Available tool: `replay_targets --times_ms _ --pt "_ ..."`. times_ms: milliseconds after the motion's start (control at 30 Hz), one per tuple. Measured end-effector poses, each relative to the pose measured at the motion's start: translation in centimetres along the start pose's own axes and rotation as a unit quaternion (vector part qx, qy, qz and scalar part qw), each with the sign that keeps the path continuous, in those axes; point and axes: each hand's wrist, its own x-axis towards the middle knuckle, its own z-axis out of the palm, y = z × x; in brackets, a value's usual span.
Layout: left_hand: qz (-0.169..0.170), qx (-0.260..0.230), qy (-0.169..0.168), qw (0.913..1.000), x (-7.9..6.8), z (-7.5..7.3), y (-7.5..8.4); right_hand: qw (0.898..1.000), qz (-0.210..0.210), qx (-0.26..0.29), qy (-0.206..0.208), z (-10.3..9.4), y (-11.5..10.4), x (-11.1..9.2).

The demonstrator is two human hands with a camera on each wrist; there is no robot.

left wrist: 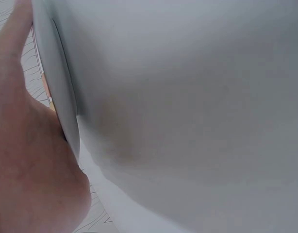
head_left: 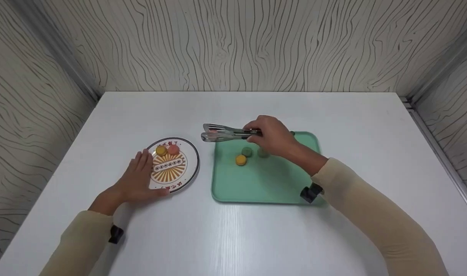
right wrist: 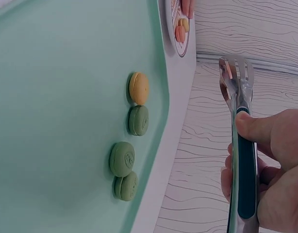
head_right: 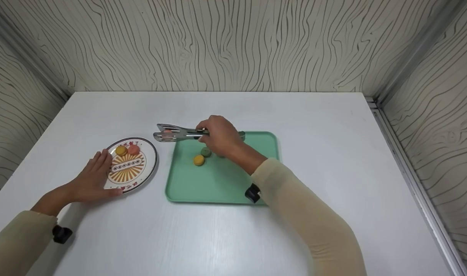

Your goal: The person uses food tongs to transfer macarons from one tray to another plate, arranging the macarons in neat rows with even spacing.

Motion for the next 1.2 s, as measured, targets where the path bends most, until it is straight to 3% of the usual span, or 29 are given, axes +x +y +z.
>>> replay_targets --times_ms 700,1200 --pt "-0.005 -0.006 -0.003 1.0 0.1 -0.1 0.0 0.999 0.022 -0.002 -0.03 2.5 -1.9 1.9" --pt "-0.007 -0.003 -0.012 0.9999 0.2 -0.3 0.1 0.998 0.023 -0.038 -0.039 5.0 -3.2 3.5"
